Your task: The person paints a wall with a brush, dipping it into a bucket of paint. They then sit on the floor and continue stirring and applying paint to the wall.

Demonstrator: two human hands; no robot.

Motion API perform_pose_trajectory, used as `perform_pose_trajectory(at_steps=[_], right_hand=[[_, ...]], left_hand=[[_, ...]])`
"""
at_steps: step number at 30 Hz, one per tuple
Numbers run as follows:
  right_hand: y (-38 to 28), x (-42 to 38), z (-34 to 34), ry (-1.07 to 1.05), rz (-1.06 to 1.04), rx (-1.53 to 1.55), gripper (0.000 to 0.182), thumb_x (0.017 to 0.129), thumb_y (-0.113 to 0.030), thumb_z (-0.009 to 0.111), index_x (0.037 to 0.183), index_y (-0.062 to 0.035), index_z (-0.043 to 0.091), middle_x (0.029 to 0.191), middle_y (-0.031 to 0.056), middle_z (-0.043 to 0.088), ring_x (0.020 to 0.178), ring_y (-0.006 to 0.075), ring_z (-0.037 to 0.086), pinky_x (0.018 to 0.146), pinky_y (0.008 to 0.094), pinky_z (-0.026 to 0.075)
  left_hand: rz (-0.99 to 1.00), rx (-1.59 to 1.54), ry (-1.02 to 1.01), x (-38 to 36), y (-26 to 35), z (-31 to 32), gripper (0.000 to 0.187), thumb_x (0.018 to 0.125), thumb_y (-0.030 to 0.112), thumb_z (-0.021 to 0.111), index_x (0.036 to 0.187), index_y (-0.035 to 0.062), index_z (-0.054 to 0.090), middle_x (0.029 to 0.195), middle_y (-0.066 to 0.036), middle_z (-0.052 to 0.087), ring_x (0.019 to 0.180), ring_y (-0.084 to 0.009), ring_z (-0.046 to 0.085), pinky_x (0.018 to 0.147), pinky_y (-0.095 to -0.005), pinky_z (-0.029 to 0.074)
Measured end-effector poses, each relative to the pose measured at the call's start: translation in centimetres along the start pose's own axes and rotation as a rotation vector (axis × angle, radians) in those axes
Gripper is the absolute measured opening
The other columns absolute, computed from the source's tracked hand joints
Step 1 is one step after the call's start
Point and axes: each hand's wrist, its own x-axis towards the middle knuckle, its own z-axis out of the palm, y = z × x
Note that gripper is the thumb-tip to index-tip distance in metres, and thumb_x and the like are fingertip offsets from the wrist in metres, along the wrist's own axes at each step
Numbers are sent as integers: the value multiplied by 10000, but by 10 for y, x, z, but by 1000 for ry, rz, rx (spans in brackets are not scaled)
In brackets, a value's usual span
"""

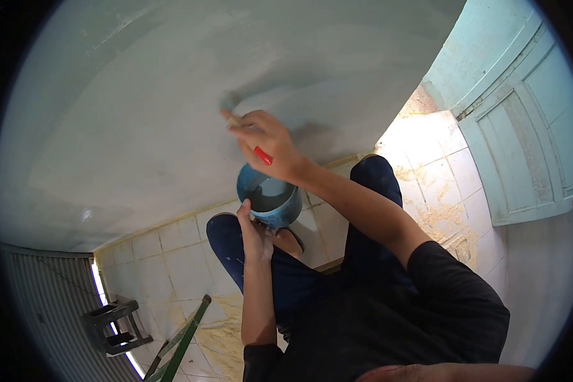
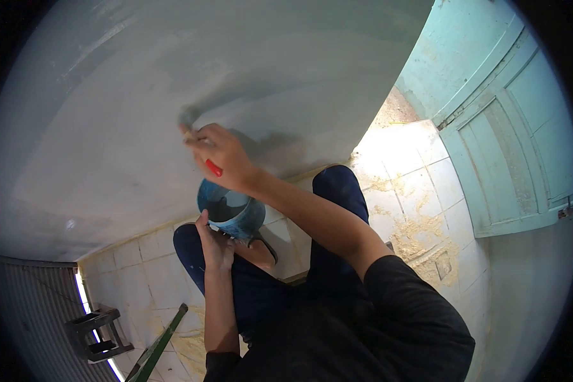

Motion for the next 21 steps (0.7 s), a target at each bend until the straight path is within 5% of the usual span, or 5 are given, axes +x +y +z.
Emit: perform_pose_trajectory(at_steps=[3, 9, 15, 21], right_hand=[[-13, 3, 7, -83, 2, 131, 382, 772, 117, 725, 1115, -51, 736, 1016, 136, 672, 887, 333, 687, 735, 401, 577], [38, 8, -45, 73, 113, 193, 328, 862, 108, 701, 1144, -57, 726, 950, 119, 659, 876, 266, 678, 761, 355, 558], [58, 12, -108, 222, 65, -87, 301, 888, 118, 689, 1132, -50, 745, 943, 118, 675, 778, 206, 671, 676, 299, 532], [58, 16, -145, 404, 255, -458, 267, 887, 95, 683, 1089, -52, 779, 893, 107, 676, 761, 190, 656, 653, 296, 512]], left_hand=[[-15, 16, -25, -1, 2, -1, 896, 917, 648, 649, 1558, 89, 368, 1545, -158, 438, 1400, -323, 452, 1119, -455, 409], [28, 24, -5, -3, 3, -1, 893, 926, 647, 620, 1574, 92, 357, 1573, -171, 404, 1418, -352, 431, 1135, -504, 391], [18, 5, -81, -2, 5, -11, 903, 929, 659, 609, 1577, 81, 361, 1569, -162, 422, 1451, -359, 394, 1182, -508, 344], [83, 48, -91, -6, 7, -8, 855, 950, 650, 593, 1532, 48, 418, 1559, -143, 449, 1455, -311, 408, 1208, -448, 305]])
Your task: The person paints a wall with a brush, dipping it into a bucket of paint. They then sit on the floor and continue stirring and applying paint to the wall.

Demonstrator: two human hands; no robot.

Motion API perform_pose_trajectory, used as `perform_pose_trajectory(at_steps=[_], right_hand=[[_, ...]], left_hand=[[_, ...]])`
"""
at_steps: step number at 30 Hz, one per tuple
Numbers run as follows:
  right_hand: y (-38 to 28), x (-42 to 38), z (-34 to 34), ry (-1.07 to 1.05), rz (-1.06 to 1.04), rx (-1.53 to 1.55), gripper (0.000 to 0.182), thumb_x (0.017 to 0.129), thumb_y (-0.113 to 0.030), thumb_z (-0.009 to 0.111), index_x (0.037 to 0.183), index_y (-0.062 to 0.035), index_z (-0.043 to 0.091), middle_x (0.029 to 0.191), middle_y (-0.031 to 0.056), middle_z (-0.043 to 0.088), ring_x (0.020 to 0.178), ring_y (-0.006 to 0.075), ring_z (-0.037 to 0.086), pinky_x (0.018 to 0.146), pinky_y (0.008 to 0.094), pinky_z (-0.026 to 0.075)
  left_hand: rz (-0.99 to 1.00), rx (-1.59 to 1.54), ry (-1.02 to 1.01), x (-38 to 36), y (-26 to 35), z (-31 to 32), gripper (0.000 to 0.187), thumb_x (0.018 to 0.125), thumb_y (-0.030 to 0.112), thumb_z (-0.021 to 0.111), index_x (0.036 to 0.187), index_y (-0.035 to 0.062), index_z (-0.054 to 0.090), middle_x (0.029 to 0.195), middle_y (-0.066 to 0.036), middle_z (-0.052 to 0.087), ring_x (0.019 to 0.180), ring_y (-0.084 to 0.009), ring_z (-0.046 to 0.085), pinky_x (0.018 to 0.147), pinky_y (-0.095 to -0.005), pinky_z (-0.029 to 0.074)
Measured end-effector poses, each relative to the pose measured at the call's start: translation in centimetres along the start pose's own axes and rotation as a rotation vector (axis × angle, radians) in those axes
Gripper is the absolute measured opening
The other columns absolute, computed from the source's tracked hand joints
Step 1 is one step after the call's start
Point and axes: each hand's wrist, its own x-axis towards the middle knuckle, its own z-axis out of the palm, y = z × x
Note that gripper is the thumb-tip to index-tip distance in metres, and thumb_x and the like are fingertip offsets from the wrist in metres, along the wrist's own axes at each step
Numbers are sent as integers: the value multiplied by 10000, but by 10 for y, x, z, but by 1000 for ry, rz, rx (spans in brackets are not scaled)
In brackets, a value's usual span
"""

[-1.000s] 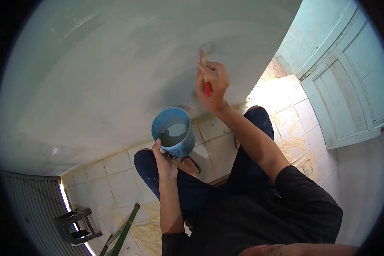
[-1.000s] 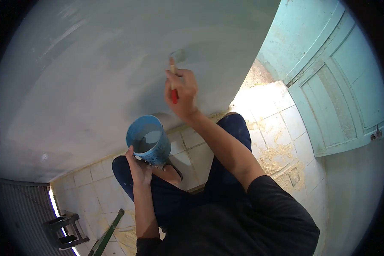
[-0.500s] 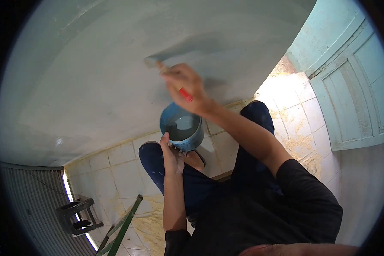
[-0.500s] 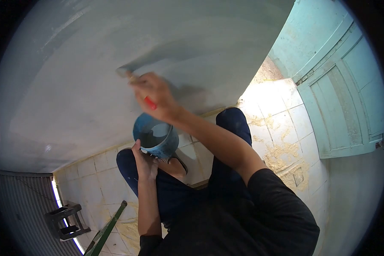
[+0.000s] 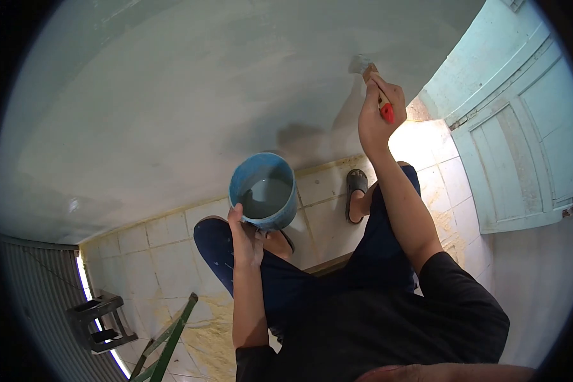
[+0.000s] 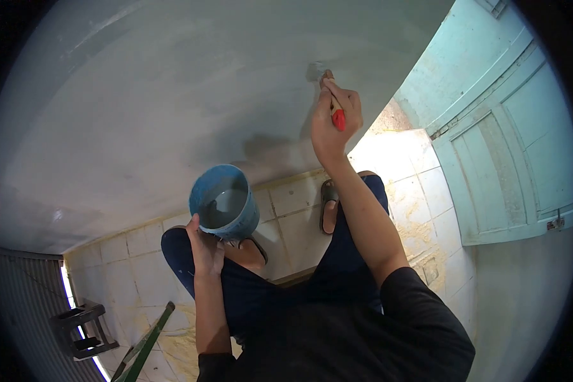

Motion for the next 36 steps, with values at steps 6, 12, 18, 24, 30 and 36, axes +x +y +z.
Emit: perform_pose_trajectory(at_steps=[6, 12, 18, 24, 30, 36], right_hand=[[-51, -31, 41, -174, -235, 114, 316, 809, 34, 726, 1108, -66, 748, 939, 138, 654, 804, 309, 658, 713, 401, 533], [-126, -74, 101, -304, -213, 341, 330, 776, 37, 736, 1092, -56, 723, 956, 117, 642, 871, 300, 661, 717, 414, 547], [-136, -65, 105, -475, -228, 590, 315, 785, 58, 731, 1083, -42, 715, 942, 119, 639, 818, 300, 642, 722, 405, 552], [-61, -33, 71, -315, -168, 526, 354, 840, 116, 689, 1154, -45, 716, 899, 122, 674, 800, 262, 654, 708, 358, 543], [-25, -3, 29, -142, -129, 230, 260, 899, 111, 677, 1107, -19, 762, 966, 126, 715, 814, 182, 701, 729, 270, 553], [-28, 0, 14, -30, -90, -89, 319, 838, 79, 693, 1119, -56, 759, 898, 148, 653, 754, 272, 656, 672, 354, 525]], left_hand=[[-21, -14, 27, 3, -3, -2, 798, 971, 618, 589, 1513, 51, 447, 1530, -133, 488, 1438, -300, 429, 1203, -434, 314], [-38, -12, 30, 4, -7, -2, 757, 980, 612, 578, 1490, 60, 489, 1471, -85, 562, 1377, -259, 500, 1159, -406, 360], [-48, -28, 14, 9, -8, 1, 749, 984, 611, 569, 1490, 64, 492, 1477, -83, 562, 1378, -261, 503, 1152, -417, 377], [46, 33, 37, 10, -3, 5, 705, 951, 625, 606, 1363, 59, 526, 1228, -84, 638, 987, -206, 640, 673, -341, 497], [22, -16, -12, 5, -3, -4, 784, 969, 608, 596, 1500, 45, 468, 1505, -109, 521, 1423, -284, 460, 1183, -434, 348], [14, -5, 15, 5, -2, -5, 803, 972, 619, 587, 1515, 44, 446, 1520, -123, 505, 1433, -292, 448, 1193, -439, 337]])
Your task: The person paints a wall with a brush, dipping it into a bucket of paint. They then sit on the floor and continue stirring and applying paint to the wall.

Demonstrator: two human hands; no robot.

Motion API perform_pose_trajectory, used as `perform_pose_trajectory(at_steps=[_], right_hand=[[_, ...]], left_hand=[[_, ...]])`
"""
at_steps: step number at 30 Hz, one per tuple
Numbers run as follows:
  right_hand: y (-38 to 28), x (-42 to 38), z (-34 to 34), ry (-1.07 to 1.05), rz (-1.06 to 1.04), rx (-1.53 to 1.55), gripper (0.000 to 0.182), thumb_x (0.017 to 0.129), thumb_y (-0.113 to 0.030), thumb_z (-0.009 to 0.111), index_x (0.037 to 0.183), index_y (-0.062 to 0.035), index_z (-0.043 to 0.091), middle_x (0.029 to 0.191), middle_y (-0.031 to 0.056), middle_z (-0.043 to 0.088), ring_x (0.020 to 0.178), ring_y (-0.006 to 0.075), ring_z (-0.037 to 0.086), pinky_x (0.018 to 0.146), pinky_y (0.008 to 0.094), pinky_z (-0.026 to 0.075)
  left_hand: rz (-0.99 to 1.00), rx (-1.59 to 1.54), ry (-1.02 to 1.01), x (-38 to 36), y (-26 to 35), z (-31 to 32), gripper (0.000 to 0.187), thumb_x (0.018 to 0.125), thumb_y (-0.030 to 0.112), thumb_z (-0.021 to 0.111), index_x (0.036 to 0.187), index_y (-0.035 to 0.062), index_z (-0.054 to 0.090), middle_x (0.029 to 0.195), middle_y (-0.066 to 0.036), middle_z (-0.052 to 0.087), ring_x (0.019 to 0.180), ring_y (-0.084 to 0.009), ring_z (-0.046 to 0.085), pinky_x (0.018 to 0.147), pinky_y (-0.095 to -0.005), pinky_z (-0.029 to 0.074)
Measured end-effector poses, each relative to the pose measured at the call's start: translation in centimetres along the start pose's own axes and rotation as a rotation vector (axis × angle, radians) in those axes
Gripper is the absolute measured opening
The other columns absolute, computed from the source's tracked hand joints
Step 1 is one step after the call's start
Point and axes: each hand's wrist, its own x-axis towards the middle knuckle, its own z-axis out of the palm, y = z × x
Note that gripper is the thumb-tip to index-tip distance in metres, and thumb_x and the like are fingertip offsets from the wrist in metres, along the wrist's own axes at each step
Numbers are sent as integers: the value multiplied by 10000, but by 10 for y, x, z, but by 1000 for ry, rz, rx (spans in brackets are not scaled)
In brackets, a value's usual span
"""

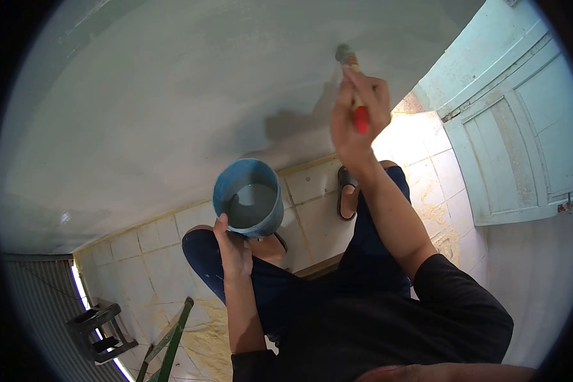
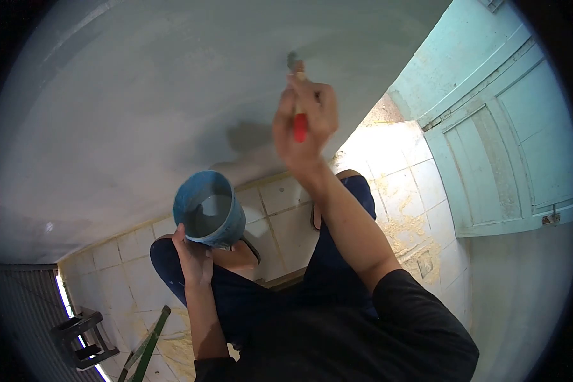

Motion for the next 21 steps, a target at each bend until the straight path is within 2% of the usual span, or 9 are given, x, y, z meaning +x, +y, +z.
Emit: perform_pose_trajectory(at_steps=[2, 6, 9, 11, 13, 14, 17, 19, 21], right_hand=[[-12, -8, 15, -55, -221, 110, 355, 805, 64, 708, 1139, -52, 748, 916, 145, 634, 799, 306, 647, 680, 398, 517], [-53, -16, 52, -123, -236, 121, 373, 775, 20, 742, 1142, -44, 732, 963, 145, 624, 864, 325, 636, 704, 426, 521], [-83, -24, 73, -126, -250, 190, 359, 780, 50, 741, 1122, -59, 741, 959, 140, 642, 858, 323, 667, 695, 384, 545], [-102, -33, 81, -249, -250, 361, 372, 758, 45, 756, 1116, -54, 732, 975, 140, 637, 903, 328, 668, 719, 390, 553], [-121, -38, 85, -314, -248, 489, 362, 750, 2, 774, 1106, -46, 726, 985, 136, 620, 921, 322, 648, 739, 396, 551], [-125, -39, 85, -383, -250, 617, 361, 742, -41, 792, 1096, -39, 721, 994, 132, 603, 940, 316, 628, 760, 403, 548], [-123, -30, 76, -342, -273, 665, 354, 750, -13, 783, 1096, -40, 718, 1000, 125, 615, 943, 308, 627, 755, 399, 552], [-100, -17, 70, -307, -251, 611, 341, 755, 7, 773, 1089, -42, 723, 997, 123, 624, 930, 304, 630, 753, 400, 553], [-71, -6, 66, -218, -180, 574, 313, 778, 43, 743, 1075, -56, 743, 962, 121, 651, 857, 300, 638, 727, 400, 553]], left_hand=[[-10, -2, 9, 1, 0, -1, 807, 972, 621, 585, 1518, 43, 441, 1521, -126, 502, 1435, -294, 445, 1195, -439, 335], [-12, 15, 7, 2, -1, 3, 806, 972, 630, 570, 1518, 50, 445, 1515, -116, 507, 1425, -290, 451, 1184, -438, 338], [-35, 29, 0, 3, -1, 4, 785, 973, 632, 564, 1511, 69, 463, 1504, -100, 522, 1395, -279, 472, 1154, -421, 356], [-49, 53, -3, 3, -3, 7, 771, 973, 630, 562, 1506, 80, 473, 1497, -90, 531, 1379, -273, 483, 1137, -410, 363], [-15, 59, 54, 3, -5, 13, 694, 967, 618, 577, 1368, 54, 528, 1222, -99, 630, 990, -221, 627, 697, -356, 495], [-19, 68, 52, 2, -4, 16, 694, 967, 618, 577, 1368, 54, 528, 1222, -99, 630, 990, -221, 627, 697, -356, 495], [-11, 72, 45, 1, -3, 18, 700, 972, 621, 570, 1375, 51, 525, 1236, -103, 628, 997, -227, 630, 701, -363, 500], [-28, 82, -12, 1, -5, 10, 763, 960, 662, 562, 1474, 100, 512, 1477, -47, 554, 1288, -227, 532, 1005, -355, 401], [-42, 90, -23, 4, -5, 8, 763, 963, 663, 559, 1476, 100, 510, 1485, -54, 548, 1308, -234, 525, 1034, -365, 397]])
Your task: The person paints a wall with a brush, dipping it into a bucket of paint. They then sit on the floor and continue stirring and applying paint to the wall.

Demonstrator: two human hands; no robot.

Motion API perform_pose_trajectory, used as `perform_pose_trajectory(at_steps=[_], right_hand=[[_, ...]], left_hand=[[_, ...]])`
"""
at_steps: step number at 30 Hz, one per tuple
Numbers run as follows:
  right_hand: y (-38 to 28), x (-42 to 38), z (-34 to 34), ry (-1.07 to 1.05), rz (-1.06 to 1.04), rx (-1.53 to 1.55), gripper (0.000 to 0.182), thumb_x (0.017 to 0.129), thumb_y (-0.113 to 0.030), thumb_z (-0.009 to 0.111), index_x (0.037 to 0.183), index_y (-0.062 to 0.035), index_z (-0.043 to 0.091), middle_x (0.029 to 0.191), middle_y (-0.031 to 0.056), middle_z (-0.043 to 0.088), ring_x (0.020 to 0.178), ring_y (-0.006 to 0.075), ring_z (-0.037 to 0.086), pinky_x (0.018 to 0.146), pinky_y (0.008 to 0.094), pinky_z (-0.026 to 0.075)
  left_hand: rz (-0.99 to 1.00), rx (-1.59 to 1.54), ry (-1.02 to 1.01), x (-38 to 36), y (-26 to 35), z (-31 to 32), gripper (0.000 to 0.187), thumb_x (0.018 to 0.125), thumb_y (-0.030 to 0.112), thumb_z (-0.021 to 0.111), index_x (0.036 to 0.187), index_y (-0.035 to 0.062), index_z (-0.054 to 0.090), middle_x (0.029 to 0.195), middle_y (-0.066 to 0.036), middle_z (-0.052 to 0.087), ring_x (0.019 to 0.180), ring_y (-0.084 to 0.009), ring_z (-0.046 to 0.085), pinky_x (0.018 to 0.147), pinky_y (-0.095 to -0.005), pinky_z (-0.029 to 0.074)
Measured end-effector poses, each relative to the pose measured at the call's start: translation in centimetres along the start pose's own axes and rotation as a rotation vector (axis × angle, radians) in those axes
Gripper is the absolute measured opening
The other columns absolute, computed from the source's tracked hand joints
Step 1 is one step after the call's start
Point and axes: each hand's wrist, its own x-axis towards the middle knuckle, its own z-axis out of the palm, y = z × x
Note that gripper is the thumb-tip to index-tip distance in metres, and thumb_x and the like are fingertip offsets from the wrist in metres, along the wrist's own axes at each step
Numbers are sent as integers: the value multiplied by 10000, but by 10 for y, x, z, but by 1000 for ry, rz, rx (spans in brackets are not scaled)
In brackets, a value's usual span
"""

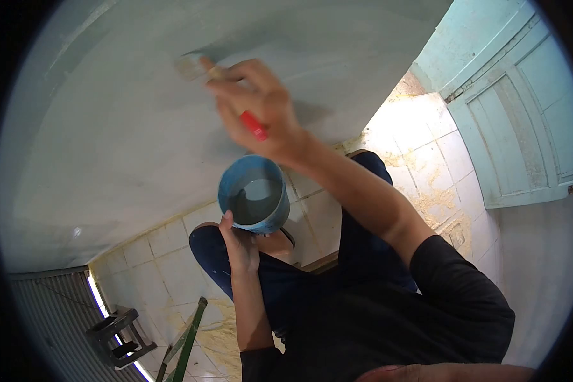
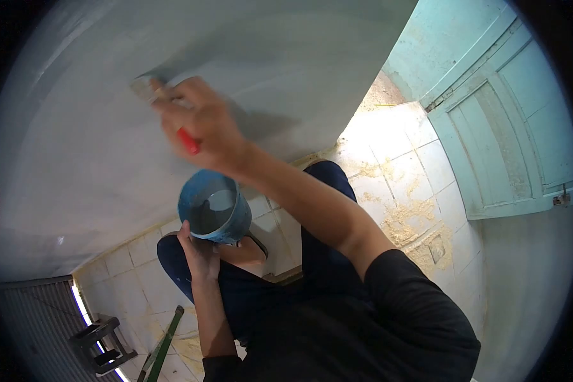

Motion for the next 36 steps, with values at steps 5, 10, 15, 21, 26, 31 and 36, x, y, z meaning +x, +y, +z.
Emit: perform_pose_trajectory(at_steps=[5, 10, 15, 21, 26, 31, 36], right_hand=[[30, -2, -53, 140, 35, -91, 321, 793, 48, 740, 1089, -74, 766, 905, 122, 655, 771, 289, 638, 675, 380, 536], [26, 5, -90, 217, 55, -579, 317, 802, 50, 719, 1088, -74, 778, 876, 120, 640, 746, 285, 637, 647, 378, 520], [13, 7, -59, 200, -7, -529, 333, 749, 53, 726, 1057, -62, 780, 912, 144, 626, 774, 314, 619, 657, 392, 511], [-13, 15, 12, 74, -42, -454, 287, 756, 36, 728, 1018, -70, 776, 945, 128, 649, 845, 309, 653, 678, 387, 535], [-37, 5, 52, -72, -19, -121, 340, 728, 2, 764, 1061, -71, 757, 979, 125, 633, 910, 303, 630, 728, 402, 540], [-37, 8, 43, -125, -18, 154, 330, 757, -28, 781, 1080, -86, 756, 1005, 98, 634, 975, 287, 621, 754, 405, 547], [12, 16, -16, 130, -6, -25, 303, 791, 54, 730, 1048, -102, 774, 943, 119, 644, 811, 289, 638, 701, 369, 539]], left_hand=[[-18, 13, -17, 0, 1, 2, 786, 966, 664, 553, 1505, 97, 478, 1519, -76, 517, 1392, -261, 476, 1130, -404, 361], [57, 0, 57, -2, -1, 5, 680, 969, 617, 588, 1397, 101, 474, 1226, -93, 614, 992, -199, 635, 689, -349, 517], [42, 3, 76, -2, -3, -1, 669, 969, 613, 590, 1388, 106, 465, 1204, -91, 607, 967, -194, 629, 669, -332, 500], [-31, 36, 18, -1, -4, -5, 843, 941, 668, 578, 1530, 81, 441, 1551, -103, 485, 1437, -292, 427, 1158, -425, 322], [-55, 48, 33, -1, -3, 4, 857, 929, 679, 586, 1537, 94, 434, 1575, -95, 469, 1457, -301, 404, 1176, -454, 286], [-55, 33, 35, 3, -8, 6, 889, 914, 696, 591, 1545, 93, 424, 1585, -97, 454, 1486, -305, 360, 1200, -470, 253], [-49, 45, 42, -1, -4, 10, 886, 917, 695, 592, 1542, 89, 426, 1578, -108, 450, 1487, -305, 356, 1208, -480, 251]])
